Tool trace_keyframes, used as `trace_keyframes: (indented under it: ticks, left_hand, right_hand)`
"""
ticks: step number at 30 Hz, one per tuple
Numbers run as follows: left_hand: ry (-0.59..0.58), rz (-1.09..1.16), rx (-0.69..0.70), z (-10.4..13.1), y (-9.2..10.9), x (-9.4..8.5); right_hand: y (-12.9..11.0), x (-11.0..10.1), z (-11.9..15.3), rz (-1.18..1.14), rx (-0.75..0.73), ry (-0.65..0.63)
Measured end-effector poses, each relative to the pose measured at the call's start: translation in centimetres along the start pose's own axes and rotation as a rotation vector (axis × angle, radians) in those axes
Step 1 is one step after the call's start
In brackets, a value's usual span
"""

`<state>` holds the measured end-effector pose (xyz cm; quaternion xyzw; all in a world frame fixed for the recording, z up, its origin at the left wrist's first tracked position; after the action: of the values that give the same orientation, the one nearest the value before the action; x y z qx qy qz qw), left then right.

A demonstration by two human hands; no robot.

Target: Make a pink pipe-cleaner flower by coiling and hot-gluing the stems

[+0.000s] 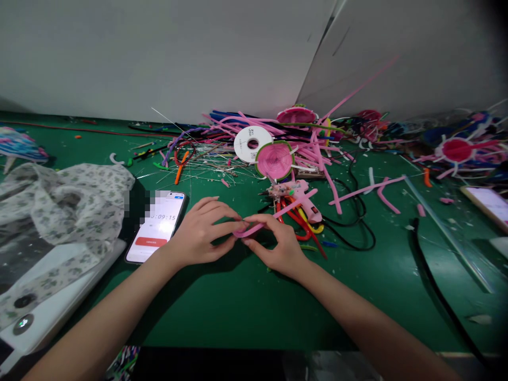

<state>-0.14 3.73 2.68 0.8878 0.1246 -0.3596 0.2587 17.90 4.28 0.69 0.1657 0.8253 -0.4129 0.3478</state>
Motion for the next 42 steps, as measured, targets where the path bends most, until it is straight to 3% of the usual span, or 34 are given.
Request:
trace_keyframes:
  ticks: [12, 42]
  left_hand:
    - [-0.036, 0.026, -0.037, 0.0, -0.1, 0.2]
    - [0.000, -0.016, -0.026, 0.0, 0.0, 0.5]
  right_hand:
    - [0.3, 0.2, 0.0, 0.029, -0.019, -0.051]
    - [0.6, 1.1, 0.4, 0.186, 0.025, -0.153]
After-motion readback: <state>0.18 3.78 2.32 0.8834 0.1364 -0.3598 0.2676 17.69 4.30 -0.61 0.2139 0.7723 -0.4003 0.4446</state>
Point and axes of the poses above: each hand's wrist, its own z-axis away from the middle knuckle, its own x-axis out of the palm, y = z × x, the point moved 3 cm from there along -z, towards the middle knuckle, and after that the axes turned 15 degrees about z, right-handed, at the moved point
